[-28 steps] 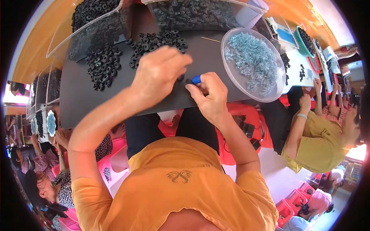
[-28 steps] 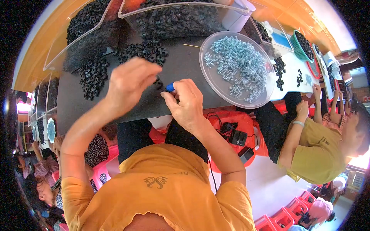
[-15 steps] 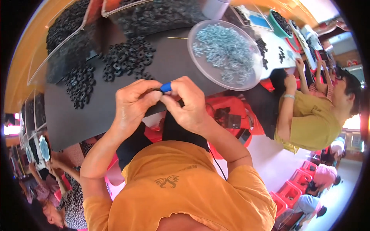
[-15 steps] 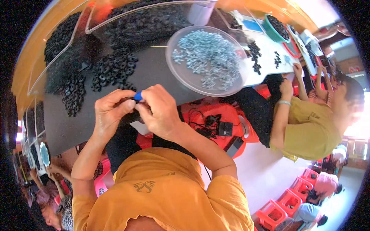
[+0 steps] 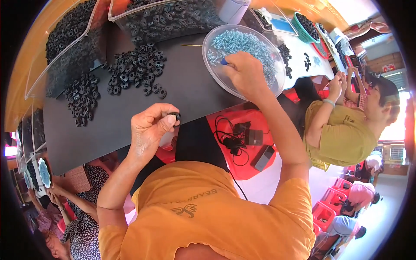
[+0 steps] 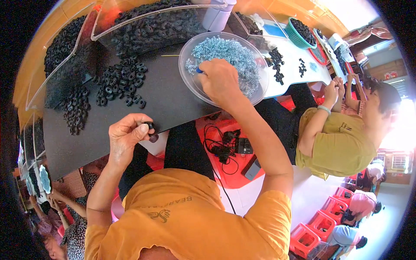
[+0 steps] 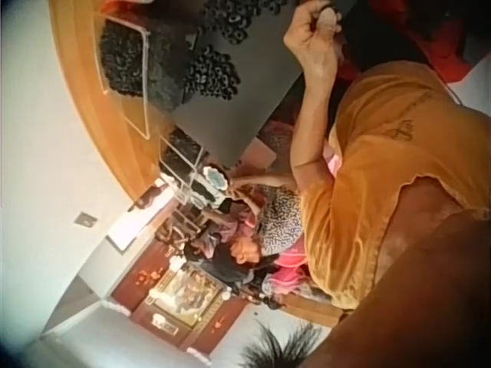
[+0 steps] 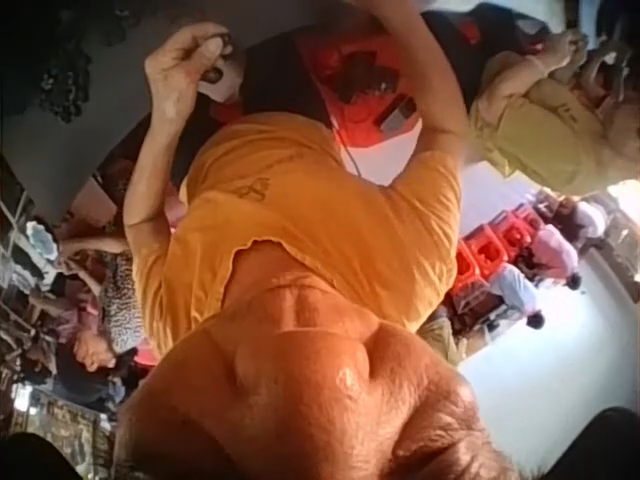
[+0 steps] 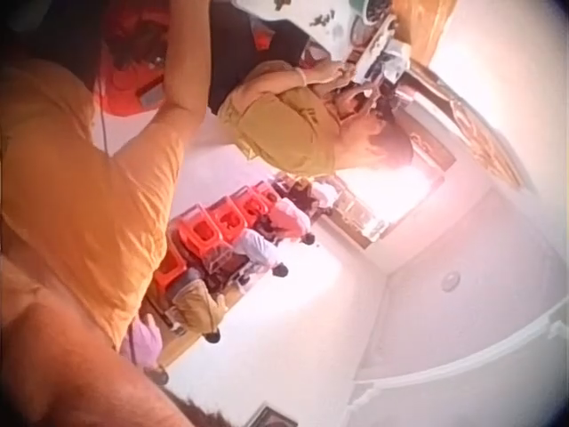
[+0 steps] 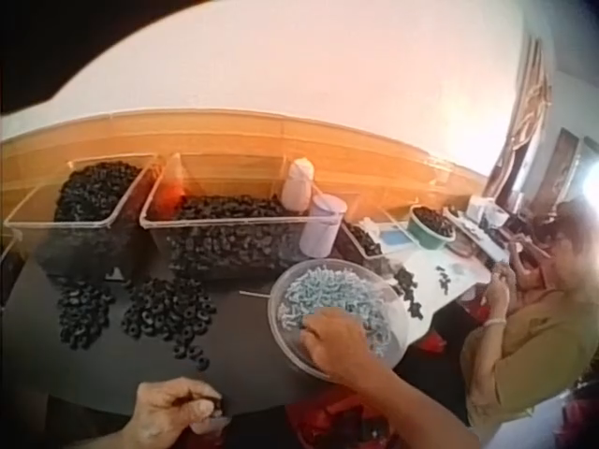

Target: Assembling small black plastic components by hand in a workshop environment.

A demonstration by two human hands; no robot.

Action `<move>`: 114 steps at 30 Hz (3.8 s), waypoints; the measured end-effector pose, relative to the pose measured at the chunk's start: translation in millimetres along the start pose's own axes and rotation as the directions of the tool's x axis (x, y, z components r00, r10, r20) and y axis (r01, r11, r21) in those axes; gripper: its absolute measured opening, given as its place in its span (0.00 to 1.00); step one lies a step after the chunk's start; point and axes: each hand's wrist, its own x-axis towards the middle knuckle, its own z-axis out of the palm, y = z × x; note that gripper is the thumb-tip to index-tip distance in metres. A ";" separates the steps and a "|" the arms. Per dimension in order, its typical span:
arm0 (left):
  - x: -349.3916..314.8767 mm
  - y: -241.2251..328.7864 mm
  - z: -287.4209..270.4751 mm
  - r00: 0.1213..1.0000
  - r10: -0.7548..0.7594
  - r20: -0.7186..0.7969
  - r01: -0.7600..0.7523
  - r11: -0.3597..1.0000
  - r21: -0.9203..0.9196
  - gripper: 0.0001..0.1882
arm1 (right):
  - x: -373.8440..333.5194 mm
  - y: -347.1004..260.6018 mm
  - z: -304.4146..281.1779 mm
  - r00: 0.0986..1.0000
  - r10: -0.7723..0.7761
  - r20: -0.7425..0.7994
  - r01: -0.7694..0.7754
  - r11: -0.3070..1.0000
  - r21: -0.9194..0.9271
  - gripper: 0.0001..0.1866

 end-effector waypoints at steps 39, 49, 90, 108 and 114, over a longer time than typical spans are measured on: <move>-2.4 -17.5 -4.3 1.000 0.014 0.004 -0.013 0.995 -0.097 0.10 | 31.9 12.5 19.0 0.975 -0.146 0.167 0.169 0.977 -0.132 0.07; -2.8 -19.1 -5.5 0.999 0.031 0.009 -0.030 0.996 -0.079 0.09 | 33.1 7.1 -0.2 0.970 -0.092 0.225 0.113 0.990 -0.083 0.07; -11.1 -5.2 -5.8 0.984 -0.060 -0.167 -0.023 0.890 -0.456 0.08 | -14.9 -127.7 15.3 0.971 -0.192 0.143 0.099 0.865 0.492 0.06; -14.9 -11.6 -10.8 0.964 0.008 -0.265 -0.129 0.887 -0.443 0.09 | -23.3 -145.4 46.3 0.938 -0.307 -0.163 0.347 0.859 0.375 0.10; -14.8 -5.5 -27.2 0.928 0.052 -0.368 -0.187 0.921 -0.341 0.08 | 5.1 -136.9 59.5 0.971 -0.222 -0.085 0.236 0.857 0.457 0.08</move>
